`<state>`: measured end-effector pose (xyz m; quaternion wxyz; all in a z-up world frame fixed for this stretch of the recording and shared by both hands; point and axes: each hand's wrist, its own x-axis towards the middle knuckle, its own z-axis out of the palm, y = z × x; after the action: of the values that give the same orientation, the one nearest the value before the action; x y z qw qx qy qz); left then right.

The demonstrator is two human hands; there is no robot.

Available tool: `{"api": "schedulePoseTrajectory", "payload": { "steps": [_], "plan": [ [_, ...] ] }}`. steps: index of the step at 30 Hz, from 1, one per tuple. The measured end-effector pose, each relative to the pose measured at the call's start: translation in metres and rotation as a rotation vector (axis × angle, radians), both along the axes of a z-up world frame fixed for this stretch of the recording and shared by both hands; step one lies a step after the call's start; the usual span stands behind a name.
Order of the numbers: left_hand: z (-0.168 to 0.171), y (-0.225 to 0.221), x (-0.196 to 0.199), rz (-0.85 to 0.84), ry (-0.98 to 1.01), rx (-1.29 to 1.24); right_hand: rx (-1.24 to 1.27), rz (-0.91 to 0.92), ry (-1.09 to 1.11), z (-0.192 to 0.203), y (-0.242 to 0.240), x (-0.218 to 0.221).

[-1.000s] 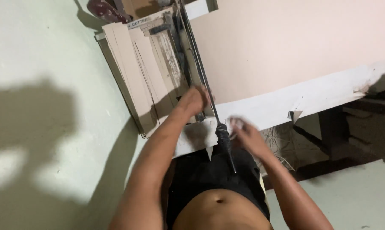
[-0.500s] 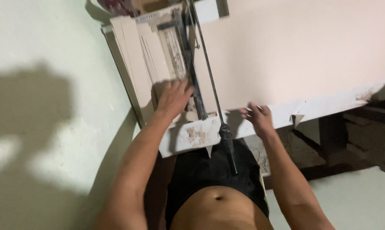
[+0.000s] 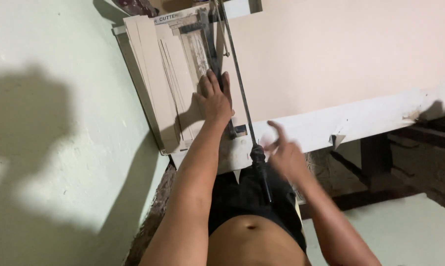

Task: Using a manual sliding paper cutter to trim large sheets of paper or cardboard on a workbench.

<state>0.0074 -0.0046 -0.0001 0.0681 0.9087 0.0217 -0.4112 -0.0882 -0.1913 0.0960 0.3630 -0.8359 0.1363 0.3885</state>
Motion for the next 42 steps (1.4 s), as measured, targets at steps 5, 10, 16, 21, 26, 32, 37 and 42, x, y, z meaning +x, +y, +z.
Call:
{"api": "schedulePoseTrajectory", "payload": {
  "steps": [5, 10, 16, 21, 26, 32, 37, 42],
  "plan": [
    [-0.02, -0.002, -0.007, 0.016, 0.014, -0.001, -0.274, 0.419, -0.032, -0.008, 0.041, -0.063],
    [-0.027, 0.001, -0.004, 0.054, 0.044, -0.039, -0.428, 0.503, -0.387, -0.147, 0.024, -0.122],
    [-0.023, -0.002, -0.013, 0.067, 0.011, -0.066, -0.412, 0.434, -0.262, -0.174, 0.02, -0.14],
    [-0.016, -0.006, -0.014, 0.036, 0.006, -0.033, -0.461, 0.492, -0.162, -0.167, 0.015, -0.132],
    [0.029, -0.007, -0.014, -0.153, -0.099, 0.109, -0.021, 0.102, 0.089, 0.052, 0.023, -0.048],
    [-0.107, -0.023, -0.048, -0.853, -0.189, -0.231, 0.445, -0.301, 0.363, 0.037, -0.02, -0.016],
    [-0.04, 0.021, -0.078, -0.89, -0.528, -0.262, 0.418, -0.907, 0.082, -0.162, -0.107, -0.027],
    [-0.054, 0.088, -0.072, -1.008, -0.274, -0.072, 0.594, -1.277, 0.074, -0.187, -0.13, -0.013]
  ]
}}
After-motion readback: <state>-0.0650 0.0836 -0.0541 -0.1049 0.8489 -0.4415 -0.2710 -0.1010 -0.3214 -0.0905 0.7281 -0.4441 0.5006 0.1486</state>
